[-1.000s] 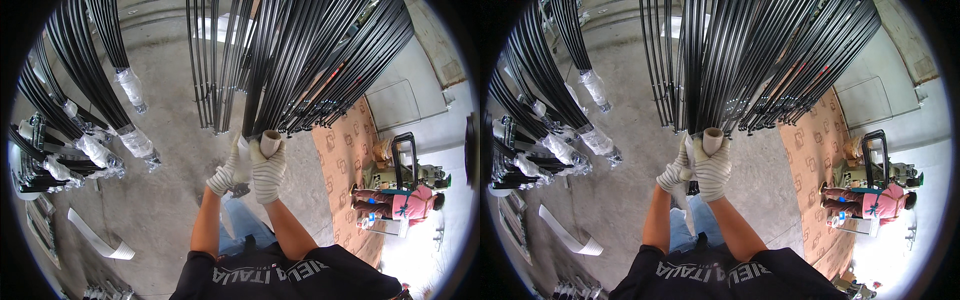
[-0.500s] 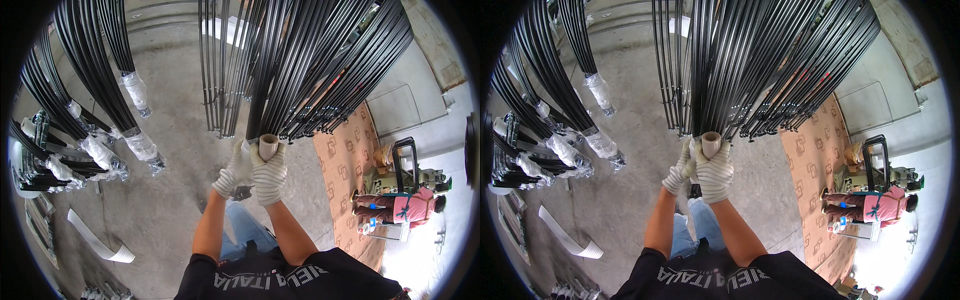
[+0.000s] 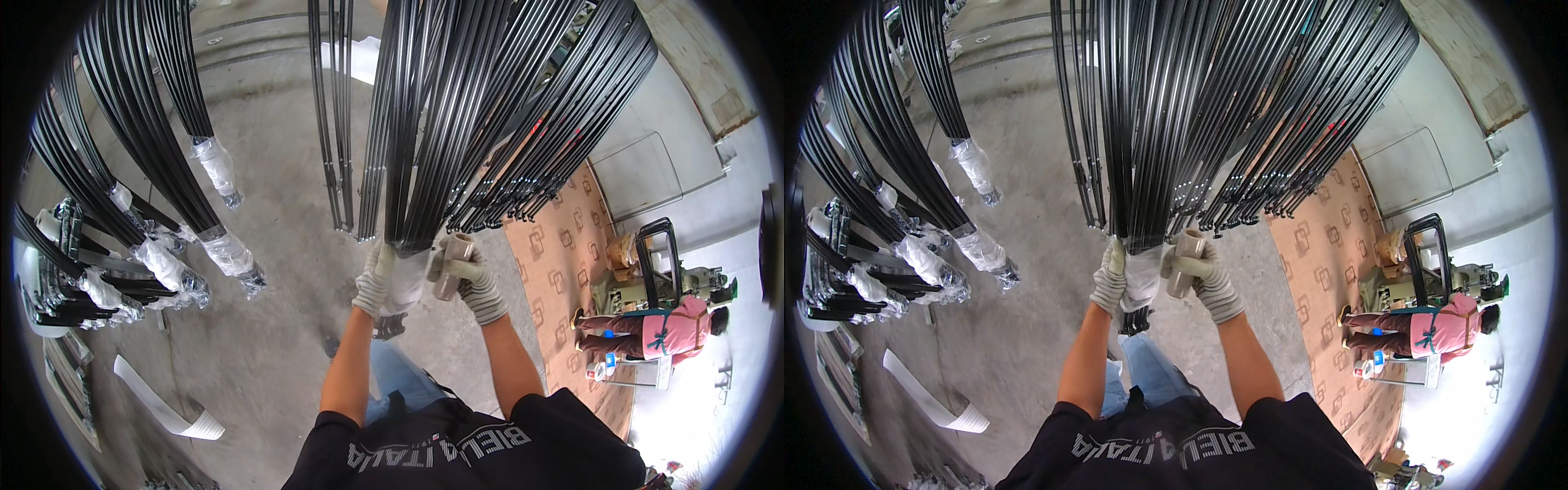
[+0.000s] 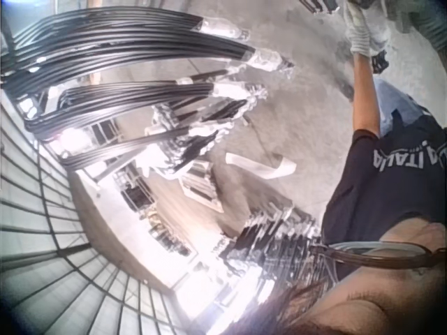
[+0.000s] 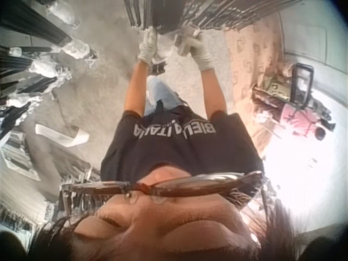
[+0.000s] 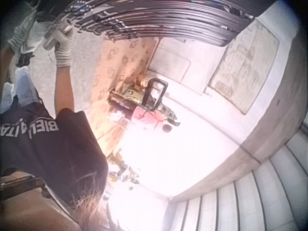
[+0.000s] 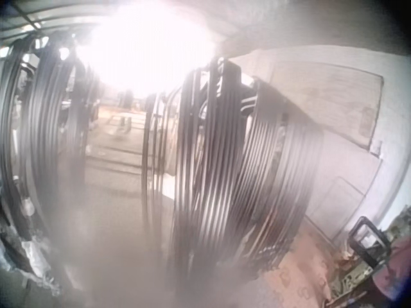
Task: The person wraps white protective foam around the lower sections of black metal frames hanging from a rack, securing the foam with clear tape.
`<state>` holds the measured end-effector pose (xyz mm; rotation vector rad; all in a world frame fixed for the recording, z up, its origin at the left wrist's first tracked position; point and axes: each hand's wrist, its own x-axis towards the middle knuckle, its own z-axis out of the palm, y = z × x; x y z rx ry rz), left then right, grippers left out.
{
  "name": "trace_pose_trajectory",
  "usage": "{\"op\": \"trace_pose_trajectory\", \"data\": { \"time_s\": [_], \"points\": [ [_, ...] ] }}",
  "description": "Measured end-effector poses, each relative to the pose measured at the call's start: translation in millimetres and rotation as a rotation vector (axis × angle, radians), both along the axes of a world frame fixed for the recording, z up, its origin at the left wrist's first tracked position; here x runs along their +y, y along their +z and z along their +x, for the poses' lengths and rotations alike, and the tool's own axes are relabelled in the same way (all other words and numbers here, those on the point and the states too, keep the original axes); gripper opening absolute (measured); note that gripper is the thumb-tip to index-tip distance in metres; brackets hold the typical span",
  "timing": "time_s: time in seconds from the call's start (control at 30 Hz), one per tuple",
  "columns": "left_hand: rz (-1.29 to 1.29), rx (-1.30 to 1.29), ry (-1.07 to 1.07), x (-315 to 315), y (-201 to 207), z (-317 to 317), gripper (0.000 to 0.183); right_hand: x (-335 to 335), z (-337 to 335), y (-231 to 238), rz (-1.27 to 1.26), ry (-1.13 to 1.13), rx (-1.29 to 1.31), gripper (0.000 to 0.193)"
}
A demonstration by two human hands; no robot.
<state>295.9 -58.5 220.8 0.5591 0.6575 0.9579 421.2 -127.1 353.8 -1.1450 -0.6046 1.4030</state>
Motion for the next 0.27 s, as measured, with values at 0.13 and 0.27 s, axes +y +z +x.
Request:
{"op": "trace_pose_trajectory", "data": {
  "time_s": [0.13,0.27],
  "points": [
    [0.081,-0.122,0.031,-6.1,16.5,-3.0,0.034,2.1,24.7,-5.2,-0.039,0.01,-0.025,0.03],
    [0.185,-0.026,-0.015,-11.5,8.0,-0.4,0.05,29.9,75.0,-27.6,0.028,0.205,-0.102,0.042]
  ]
}}
